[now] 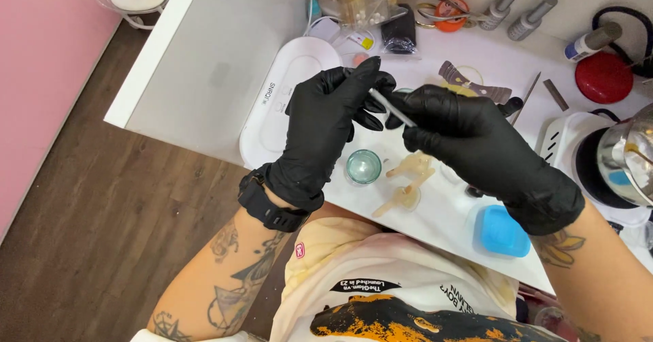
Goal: Preparing wax and placing wicks into jars for candle making.
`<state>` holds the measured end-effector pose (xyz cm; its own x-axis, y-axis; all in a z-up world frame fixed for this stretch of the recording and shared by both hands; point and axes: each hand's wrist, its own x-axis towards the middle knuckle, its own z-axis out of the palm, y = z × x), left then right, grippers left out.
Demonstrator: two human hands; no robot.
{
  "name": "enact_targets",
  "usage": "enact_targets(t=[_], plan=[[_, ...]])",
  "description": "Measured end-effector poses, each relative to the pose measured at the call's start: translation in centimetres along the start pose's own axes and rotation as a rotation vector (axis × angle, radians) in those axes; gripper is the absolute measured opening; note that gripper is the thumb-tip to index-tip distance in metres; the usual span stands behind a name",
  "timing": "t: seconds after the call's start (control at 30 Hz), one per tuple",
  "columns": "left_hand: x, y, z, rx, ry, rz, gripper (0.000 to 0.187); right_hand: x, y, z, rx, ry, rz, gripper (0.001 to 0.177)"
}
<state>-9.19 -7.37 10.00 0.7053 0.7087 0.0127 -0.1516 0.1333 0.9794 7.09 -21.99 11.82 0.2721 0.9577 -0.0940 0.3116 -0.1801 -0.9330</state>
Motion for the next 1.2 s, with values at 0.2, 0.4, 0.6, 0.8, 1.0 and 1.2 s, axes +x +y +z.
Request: enact_targets(t=[0.2, 0.4, 0.6, 0.8, 1.0, 1.2], plan=[[-3.3, 3.5, -3.8, -0.080, 0.076, -0.067, 0.049, 0.5, 2.8, -0.4, -0.005, -0.036, -0.011, 0.043], [-7.2, 4.6, -7.9, -0.053, 0.202, -0.098, 0.048, 4.2, 6.0, 2.3, -0.895, -0.006, 0.140, 0.038], [-9.9, 4.6, -9.9, -0.022, 0.332, -0.184, 0.048, 6.0, 7.2, 3.2, -1.126, -0.203, 0.059, 0.048], [-11.0, 3.4, -10.8, -0.049, 0.401, -0.196, 0.047, 6.1, 9.3, 3.5, -1.173, -0.210, -0.093, 0.043], [-11.1, 3.2, -10.7, -0.066, 0.387, -0.173, 0.044, 5.9, 9.7, 3.5, -1.278, -0.231, -0.198, 0.027], [-11.1, 2.5, -10.7, -0.053, 0.350, -0.153, 0.043, 6.2, 9.4, 3.4, -1.343, -0.304, -0.403, 0.009]])
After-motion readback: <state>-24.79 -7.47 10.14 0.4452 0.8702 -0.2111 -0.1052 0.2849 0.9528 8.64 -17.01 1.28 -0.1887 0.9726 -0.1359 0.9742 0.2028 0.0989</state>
